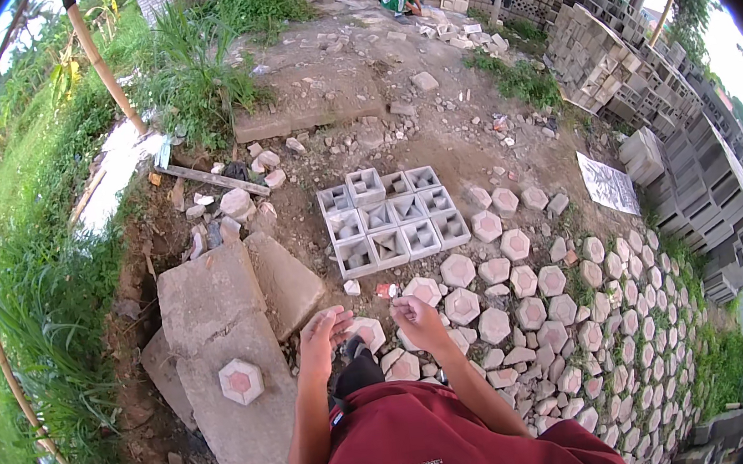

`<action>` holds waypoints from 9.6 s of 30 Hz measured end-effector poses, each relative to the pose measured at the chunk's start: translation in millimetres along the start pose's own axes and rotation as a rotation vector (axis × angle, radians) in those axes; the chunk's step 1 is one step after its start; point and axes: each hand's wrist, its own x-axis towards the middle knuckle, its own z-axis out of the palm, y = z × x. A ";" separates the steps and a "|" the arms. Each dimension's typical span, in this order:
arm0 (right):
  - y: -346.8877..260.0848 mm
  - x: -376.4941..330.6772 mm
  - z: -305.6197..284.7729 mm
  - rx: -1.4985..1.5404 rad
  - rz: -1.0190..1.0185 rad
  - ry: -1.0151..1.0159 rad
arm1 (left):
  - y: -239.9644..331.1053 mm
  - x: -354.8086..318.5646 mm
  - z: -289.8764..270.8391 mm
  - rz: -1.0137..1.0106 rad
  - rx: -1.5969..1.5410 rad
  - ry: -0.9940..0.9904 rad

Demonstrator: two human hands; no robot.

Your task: The person picks up concrete blocks one by one from the ground and stacks them neatly on top of an existing pile of blocks.

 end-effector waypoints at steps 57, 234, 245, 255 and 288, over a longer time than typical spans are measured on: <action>87.7 949.7 178.7 0.281 0.420 0.871 | 333.2 1098.2 -26.5 -0.264 0.971 -0.870; 89.6 -236.0 -313.9 0.878 -0.180 2.434 | -354.7 16.2 630.0 -1.293 0.937 -1.785; 74.4 -380.9 -436.3 0.874 0.109 2.314 | -450.7 -120.9 739.7 -1.273 0.794 -1.716; 158.5 -508.7 -551.0 1.021 -0.076 2.455 | -600.2 -230.7 839.3 -1.362 1.006 -1.742; 246.1 -1079.8 -1034.3 0.873 -0.349 2.467 | -943.9 -754.3 1254.8 -1.273 0.808 -1.896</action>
